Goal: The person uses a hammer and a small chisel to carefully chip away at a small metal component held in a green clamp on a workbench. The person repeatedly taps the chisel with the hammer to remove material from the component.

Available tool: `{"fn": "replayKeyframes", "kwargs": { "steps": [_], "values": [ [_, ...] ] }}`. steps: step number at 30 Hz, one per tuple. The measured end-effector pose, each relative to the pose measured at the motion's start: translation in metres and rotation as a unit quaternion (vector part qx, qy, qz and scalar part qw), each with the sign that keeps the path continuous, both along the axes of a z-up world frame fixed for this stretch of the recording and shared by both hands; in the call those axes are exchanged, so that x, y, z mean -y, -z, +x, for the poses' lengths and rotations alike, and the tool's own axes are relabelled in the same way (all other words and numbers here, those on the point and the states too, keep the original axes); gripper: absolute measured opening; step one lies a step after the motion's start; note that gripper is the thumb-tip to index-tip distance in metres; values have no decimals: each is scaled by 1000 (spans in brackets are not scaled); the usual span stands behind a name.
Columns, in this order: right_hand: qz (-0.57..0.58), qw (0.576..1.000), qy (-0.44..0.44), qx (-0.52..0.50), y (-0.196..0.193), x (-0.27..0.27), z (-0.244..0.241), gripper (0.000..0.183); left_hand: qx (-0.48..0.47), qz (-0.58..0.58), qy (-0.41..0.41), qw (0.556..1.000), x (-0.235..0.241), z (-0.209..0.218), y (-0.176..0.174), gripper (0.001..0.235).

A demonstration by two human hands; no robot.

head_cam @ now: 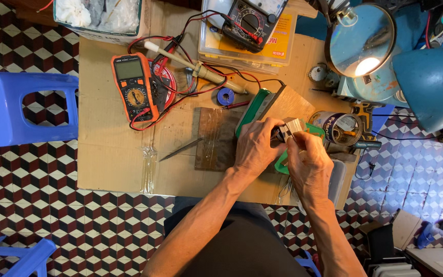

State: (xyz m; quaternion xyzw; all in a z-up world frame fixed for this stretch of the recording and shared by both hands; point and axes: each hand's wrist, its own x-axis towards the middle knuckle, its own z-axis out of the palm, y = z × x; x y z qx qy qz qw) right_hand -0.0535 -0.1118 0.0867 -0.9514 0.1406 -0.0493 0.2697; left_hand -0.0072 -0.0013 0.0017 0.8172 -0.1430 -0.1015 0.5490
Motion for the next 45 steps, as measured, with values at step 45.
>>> {"fn": "replayKeyframes", "kwargs": {
  "steps": [45],
  "values": [
    [-41,999,6,15,-3,-5,9,14,-3,35,-34,999,1,-5,-22,49]
  ]
}}
